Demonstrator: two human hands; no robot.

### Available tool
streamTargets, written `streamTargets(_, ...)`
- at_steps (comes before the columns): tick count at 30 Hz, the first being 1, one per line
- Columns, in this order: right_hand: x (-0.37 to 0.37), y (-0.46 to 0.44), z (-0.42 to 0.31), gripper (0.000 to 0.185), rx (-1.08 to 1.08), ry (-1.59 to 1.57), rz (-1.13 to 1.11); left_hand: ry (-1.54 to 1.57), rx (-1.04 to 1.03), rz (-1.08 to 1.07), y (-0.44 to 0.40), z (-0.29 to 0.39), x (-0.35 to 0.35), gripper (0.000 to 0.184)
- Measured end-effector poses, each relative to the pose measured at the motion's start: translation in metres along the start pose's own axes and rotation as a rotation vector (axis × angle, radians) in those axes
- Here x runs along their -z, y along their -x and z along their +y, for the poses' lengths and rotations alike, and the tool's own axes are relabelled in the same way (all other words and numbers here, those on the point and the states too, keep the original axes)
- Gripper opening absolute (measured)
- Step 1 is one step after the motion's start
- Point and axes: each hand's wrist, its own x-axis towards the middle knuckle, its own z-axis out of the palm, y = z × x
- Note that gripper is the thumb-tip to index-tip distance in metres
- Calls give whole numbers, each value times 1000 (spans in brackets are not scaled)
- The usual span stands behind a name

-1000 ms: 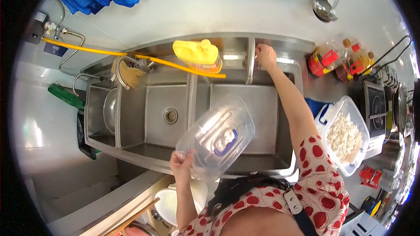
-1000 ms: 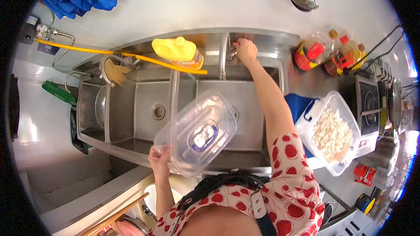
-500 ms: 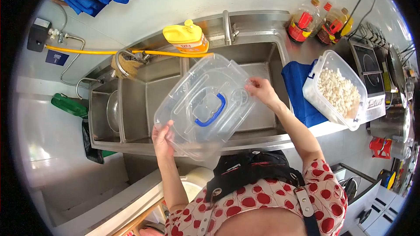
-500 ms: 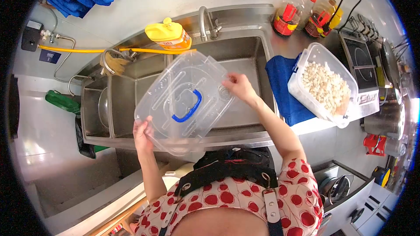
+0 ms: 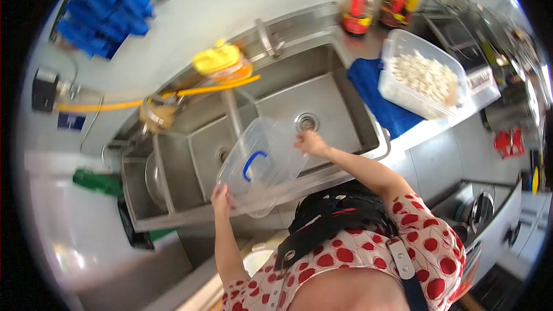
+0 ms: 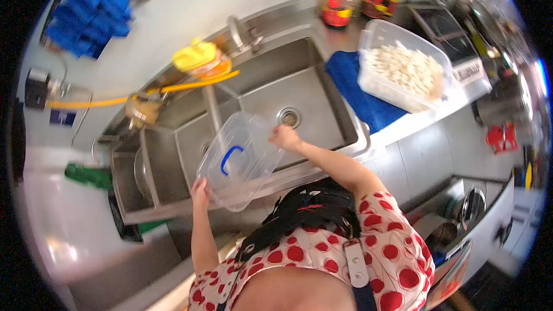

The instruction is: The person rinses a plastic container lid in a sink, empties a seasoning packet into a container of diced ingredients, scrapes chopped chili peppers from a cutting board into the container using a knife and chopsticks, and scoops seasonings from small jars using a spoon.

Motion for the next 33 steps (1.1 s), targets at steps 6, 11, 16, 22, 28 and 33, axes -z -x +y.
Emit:
streamTargets(6,64,48,-49,46,426,474,4,-140,-12,-43,-6,8,13,42)
streamTargets(11,89,68,-26,42,248,793,45,-271,-206,-168,-24,-3,22,44)
streamTargets(16,107,105,5,36,163,377,-25,-367,-168,-143,-36,-2,19,48)
streamTargets(22,122,144,58,30,129,265,331,-309,-204,-148,-30,4,11,49)
streamTargets(28,122,175,76,31,114,-131,266,-285,-12,67,-36,1,13,54)
streamTargets(33,112,194,98,31,-64,-63,436,-207,35,13,-19,11,12,47)
